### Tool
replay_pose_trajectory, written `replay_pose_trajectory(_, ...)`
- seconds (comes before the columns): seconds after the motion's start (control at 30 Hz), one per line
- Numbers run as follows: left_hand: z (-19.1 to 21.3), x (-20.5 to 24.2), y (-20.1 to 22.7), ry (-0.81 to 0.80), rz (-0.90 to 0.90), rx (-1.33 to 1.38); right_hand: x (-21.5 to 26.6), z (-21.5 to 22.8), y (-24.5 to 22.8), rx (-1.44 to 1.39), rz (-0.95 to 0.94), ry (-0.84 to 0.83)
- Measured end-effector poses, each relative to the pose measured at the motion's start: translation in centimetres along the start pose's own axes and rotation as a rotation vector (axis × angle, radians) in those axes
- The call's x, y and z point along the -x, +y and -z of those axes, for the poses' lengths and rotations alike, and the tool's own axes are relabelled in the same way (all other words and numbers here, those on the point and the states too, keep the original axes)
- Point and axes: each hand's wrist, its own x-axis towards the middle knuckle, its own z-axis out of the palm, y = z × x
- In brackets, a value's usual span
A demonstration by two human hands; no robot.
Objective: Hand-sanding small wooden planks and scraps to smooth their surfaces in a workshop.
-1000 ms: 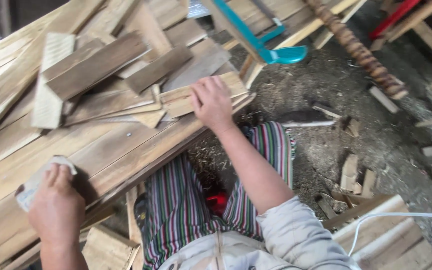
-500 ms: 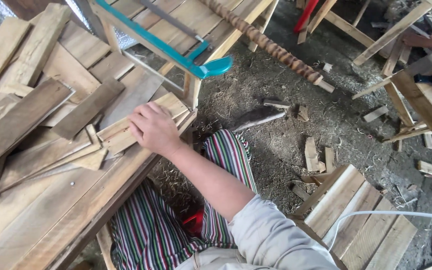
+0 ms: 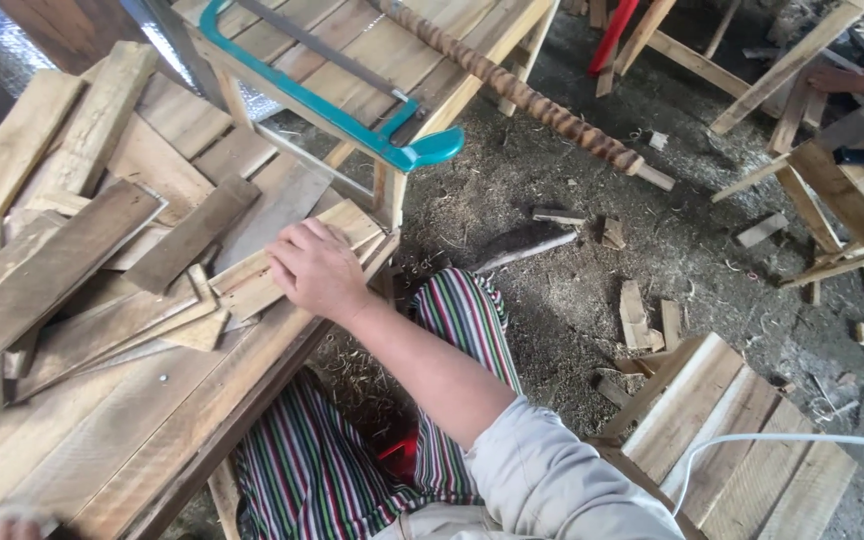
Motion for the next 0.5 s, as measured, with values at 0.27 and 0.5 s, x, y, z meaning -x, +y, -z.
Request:
replay_pose_trajectory(0.27, 25.3, -16.7, 24.8, -0.737, 0.114, -0.009, -0.2, -0.1, 0.0, 0.030, 0.028, -0.142)
replay_pose_trajectory(0.5, 25.8, -13.5, 23.4, -0.497, 0.064, 0.021, -0.7, 0.0, -0.5, -0.014, 0.063, -0.101)
